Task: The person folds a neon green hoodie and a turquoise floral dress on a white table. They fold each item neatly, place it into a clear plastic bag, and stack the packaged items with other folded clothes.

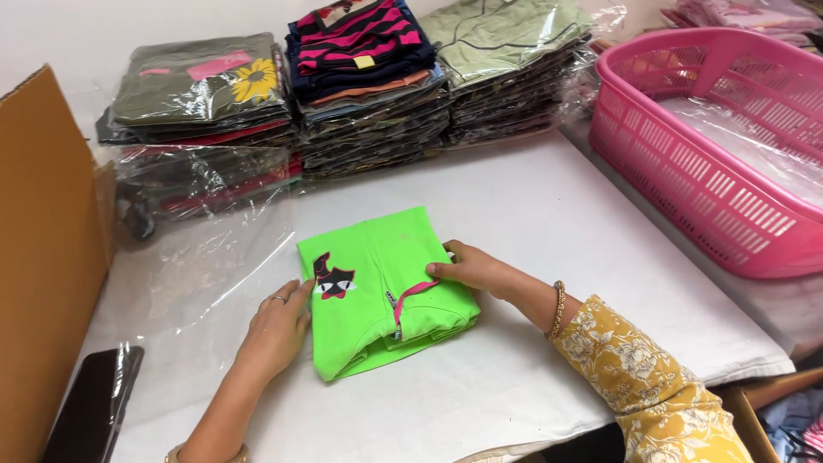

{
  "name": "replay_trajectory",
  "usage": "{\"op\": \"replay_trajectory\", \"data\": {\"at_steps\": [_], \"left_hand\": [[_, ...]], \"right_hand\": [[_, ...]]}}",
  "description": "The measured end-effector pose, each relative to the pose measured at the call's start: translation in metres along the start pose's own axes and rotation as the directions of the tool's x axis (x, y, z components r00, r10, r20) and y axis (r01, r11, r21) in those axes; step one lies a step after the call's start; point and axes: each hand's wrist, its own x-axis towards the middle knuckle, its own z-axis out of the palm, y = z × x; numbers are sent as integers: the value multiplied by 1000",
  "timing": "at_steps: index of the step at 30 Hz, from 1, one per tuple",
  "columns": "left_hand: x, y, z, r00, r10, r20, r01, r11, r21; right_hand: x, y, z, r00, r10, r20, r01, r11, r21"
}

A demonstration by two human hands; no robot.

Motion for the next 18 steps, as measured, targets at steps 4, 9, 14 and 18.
{"op": "replay_trajectory", "data": {"at_steps": [4, 9, 14, 18], "left_hand": [[-9, 22, -9, 995, -33, -97, 10, 974, -225], [-17, 39, -25, 978, -207, 39, 206, 903, -378], [-26, 52, -20, 945, -139, 297, 328, 391, -860], [-33, 72, -21, 938, -121, 324, 345, 378, -859]], "right_hand": [[-35, -23, 10, 995, -102, 23, 99, 991, 92], [-49, -31, 16, 966, -253, 62, 249, 967, 58], [-52, -40, -4, 981, -193, -11, 193, 980, 41], [-40, -27, -3, 986, -162, 40, 164, 984, -75]]}}
